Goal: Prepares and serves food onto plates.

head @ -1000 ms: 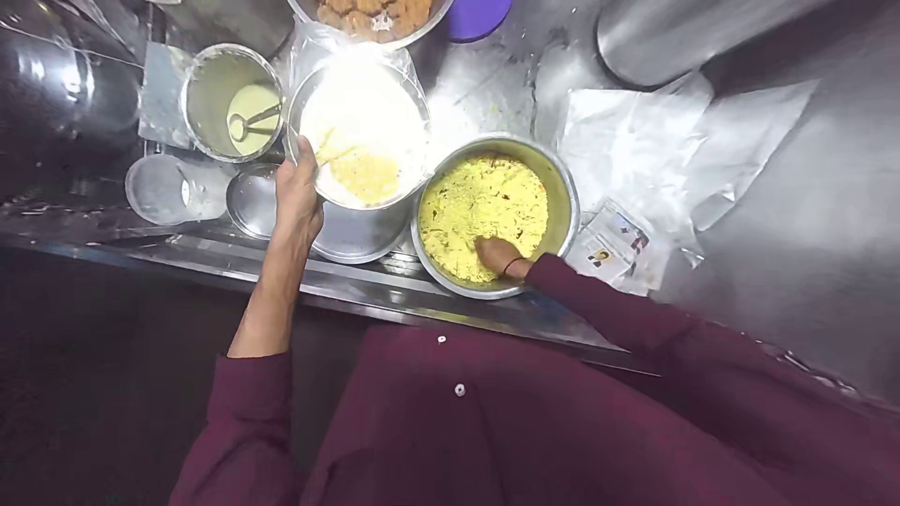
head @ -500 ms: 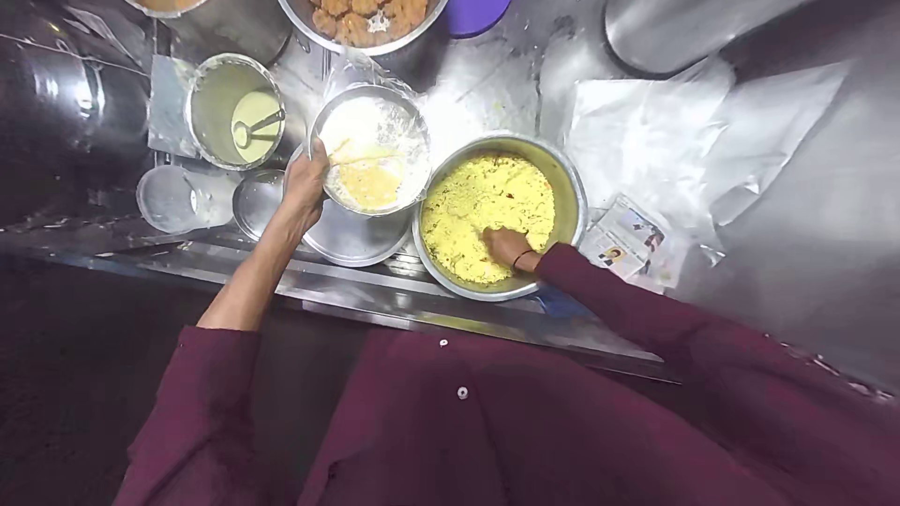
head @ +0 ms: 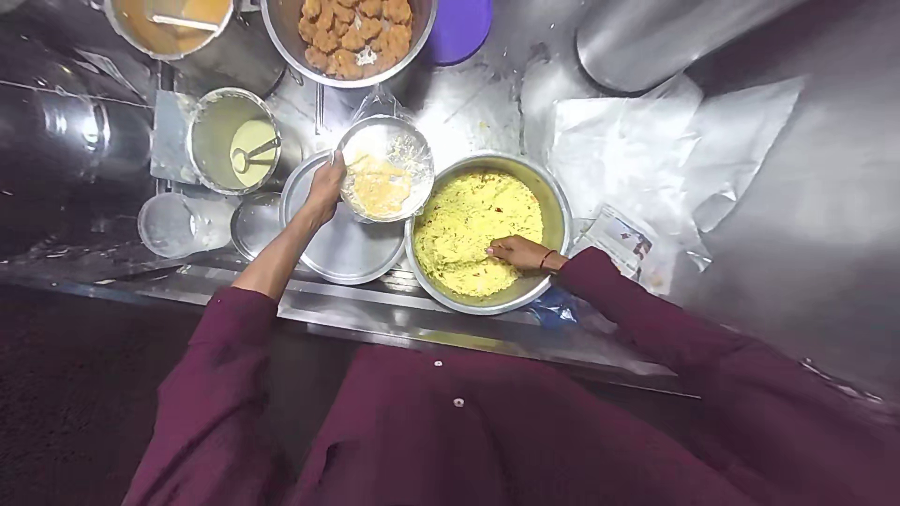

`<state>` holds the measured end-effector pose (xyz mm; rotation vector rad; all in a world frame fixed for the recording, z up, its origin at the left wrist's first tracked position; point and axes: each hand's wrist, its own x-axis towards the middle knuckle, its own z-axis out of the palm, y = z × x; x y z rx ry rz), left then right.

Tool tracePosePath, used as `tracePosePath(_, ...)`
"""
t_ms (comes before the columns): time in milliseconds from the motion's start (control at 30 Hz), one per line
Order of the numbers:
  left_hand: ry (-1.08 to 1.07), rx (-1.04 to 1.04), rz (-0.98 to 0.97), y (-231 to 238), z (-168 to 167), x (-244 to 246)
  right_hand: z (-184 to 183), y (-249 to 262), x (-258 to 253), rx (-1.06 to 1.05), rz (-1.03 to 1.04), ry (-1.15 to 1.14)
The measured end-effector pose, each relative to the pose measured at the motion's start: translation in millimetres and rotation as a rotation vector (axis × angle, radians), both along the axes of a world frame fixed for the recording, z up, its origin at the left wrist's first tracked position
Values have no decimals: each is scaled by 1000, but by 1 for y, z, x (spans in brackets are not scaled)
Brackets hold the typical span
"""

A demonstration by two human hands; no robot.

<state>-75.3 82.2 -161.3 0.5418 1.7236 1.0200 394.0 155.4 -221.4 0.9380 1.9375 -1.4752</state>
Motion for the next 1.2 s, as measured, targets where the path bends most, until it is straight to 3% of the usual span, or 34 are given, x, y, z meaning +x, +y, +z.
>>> tracePosePath(100,3,-39,-9,2,19,5,32,22,6,18,38,17)
tracePosePath(233,-3,-15,-4,12,-8,3,83,42,10,36,22,8)
tracePosePath(367,-20,-24,-109,10,-2,13,132,56,-2,2,-93,55)
tracePosePath(500,-78,9,-195,3,2,28,153,59,-34,88,-179,143)
tracePosePath(600,-122,27,-226,3,5,41,139,48,-58,403,-156,214)
tracePosePath(733,-164,34,-210,3,8,45,117,24,-80,1196,-4,348)
tracePosePath(800,-148,35,-207,3,3,42,113,26,-80,1304,-64,409)
tracePosePath(933,-123,24,-205,-1,-4,35,123,42,-58,1028,-355,502)
tracePosePath(1033,-145,37,-203,-4,0,30,121,46,-16,833,-475,367)
tracePosePath(1200,-196,85,-92,2,15,9,73,45,10,681,-125,-146)
